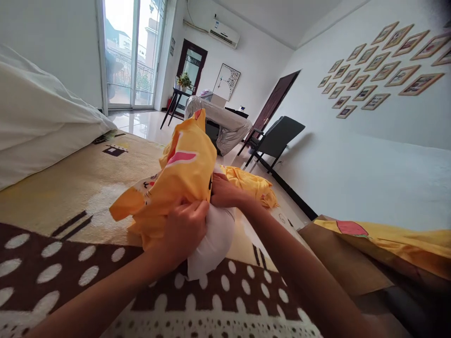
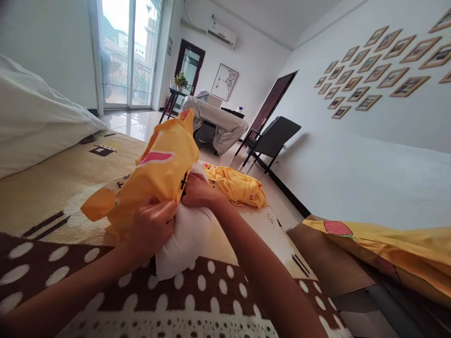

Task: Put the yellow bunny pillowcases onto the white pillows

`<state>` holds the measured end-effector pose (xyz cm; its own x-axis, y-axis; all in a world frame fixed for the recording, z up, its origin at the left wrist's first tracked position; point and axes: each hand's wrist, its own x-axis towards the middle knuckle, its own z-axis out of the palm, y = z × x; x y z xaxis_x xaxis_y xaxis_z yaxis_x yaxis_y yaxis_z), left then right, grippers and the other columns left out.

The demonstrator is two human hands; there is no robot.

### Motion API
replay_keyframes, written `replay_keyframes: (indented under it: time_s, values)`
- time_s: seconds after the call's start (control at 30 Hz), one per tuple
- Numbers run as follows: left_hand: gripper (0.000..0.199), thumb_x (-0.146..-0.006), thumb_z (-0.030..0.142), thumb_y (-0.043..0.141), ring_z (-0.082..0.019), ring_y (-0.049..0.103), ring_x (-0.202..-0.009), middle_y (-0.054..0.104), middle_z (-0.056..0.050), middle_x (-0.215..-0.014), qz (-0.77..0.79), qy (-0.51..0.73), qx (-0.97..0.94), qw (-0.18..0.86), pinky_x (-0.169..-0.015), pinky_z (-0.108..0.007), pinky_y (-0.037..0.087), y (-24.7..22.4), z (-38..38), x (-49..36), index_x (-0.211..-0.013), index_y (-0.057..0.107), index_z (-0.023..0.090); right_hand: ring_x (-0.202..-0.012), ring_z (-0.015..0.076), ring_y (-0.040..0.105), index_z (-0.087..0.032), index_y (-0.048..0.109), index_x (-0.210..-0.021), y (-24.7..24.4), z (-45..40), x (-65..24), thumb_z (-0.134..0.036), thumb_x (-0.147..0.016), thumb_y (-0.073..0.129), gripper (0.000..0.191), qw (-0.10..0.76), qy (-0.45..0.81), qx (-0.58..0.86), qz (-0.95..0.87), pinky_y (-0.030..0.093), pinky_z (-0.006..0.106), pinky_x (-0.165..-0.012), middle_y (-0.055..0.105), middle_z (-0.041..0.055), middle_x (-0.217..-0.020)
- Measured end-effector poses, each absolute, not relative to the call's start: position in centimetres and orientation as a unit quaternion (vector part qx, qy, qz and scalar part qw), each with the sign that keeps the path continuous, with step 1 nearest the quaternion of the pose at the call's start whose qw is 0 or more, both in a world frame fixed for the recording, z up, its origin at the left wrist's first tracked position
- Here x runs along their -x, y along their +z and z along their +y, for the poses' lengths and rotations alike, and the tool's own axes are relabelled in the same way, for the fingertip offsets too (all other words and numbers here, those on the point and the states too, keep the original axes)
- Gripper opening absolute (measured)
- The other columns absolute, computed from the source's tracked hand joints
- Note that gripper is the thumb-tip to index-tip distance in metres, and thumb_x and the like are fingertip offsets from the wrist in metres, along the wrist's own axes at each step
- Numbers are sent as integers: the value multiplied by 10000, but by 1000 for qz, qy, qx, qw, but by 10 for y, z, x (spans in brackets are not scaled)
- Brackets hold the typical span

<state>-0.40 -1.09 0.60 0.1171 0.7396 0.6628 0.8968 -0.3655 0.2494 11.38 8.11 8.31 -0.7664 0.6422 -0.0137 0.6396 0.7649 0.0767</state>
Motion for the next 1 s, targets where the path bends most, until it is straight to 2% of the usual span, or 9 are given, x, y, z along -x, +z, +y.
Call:
replay_keyframes:
  time_s: [0.1,0.23,0.37,0.5,0.6,0.67,0.8,0.9,1.0]
  values:
    - [258,-770,35,389,-162,516,-559,564,-21,-573,-537,-370,739,169,-710,-345,322,7,-15,3,-677,576,188,-1180,245,482,-160,655,-1043,65,87,-112,-164,-807,486,290,-86,92,-374,919,259,387,-1070,629,116,-1178]
    - [251,-848,45,374,-175,542,-629,584,-23,-663,-521,-365,741,213,-720,-352,320,8,-14,1,-735,550,183,-1194,231,461,-172,645,-1089,45,96,-122,-216,-840,482,301,-227,99,-431,868,232,387,-1085,621,115,-1192]
    - [190,-922,177,379,-216,571,-800,609,-52,-811,-525,-364,749,177,-764,-369,364,11,-16,-7,-857,557,181,-1133,219,522,-149,649,-1064,38,108,-149,-185,-818,472,305,-289,66,-524,798,335,355,-1023,644,125,-1151]
    - [182,-900,226,393,-235,577,-844,615,-79,-889,-519,-282,804,60,-749,-370,425,12,-27,-14,-913,567,175,-963,220,622,-115,657,-998,30,112,-186,-147,-845,382,317,-296,46,-600,742,467,310,-806,684,157,-1046]
    - [193,-855,251,459,-278,589,-907,624,-112,-977,-530,-189,826,-8,-780,-406,458,9,-32,-17,-973,582,160,-905,218,648,-118,668,-961,19,102,-214,-163,-866,370,316,-279,31,-646,710,471,269,-682,697,164,-998]
    - [294,-851,299,507,-297,582,-974,616,-126,-1057,-533,-176,827,-20,-824,-426,464,4,-30,-19,-1103,566,159,-887,224,655,-124,675,-951,10,91,-231,-193,-884,366,324,-262,24,-677,687,457,261,-635,702,165,-979]
    - [465,-867,341,547,-280,561,-1034,609,-110,-1102,-481,-222,847,47,-871,-425,453,-14,-18,-26,-1291,472,167,-801,232,666,-132,688,-924,-2,72,-258,-272,-927,326,389,-215,10,-743,634,400,253,-558,708,167,-909]
    - [399,-886,322,527,-267,574,-952,625,-95,-1030,-429,-262,854,135,-817,-416,451,-28,-8,-30,-1245,506,148,-750,201,659,-143,688,-846,-2,61,-268,-269,-937,332,389,-175,-6,-767,618,353,239,-549,706,152,-862]
    - [307,-930,206,410,-232,579,-880,634,-89,-978,-399,-320,836,200,-782,-382,430,-38,-1,-30,-1206,519,127,-708,185,642,-154,667,-758,11,42,-269,-272,-948,330,405,-139,-21,-761,633,336,254,-569,697,128,-800]
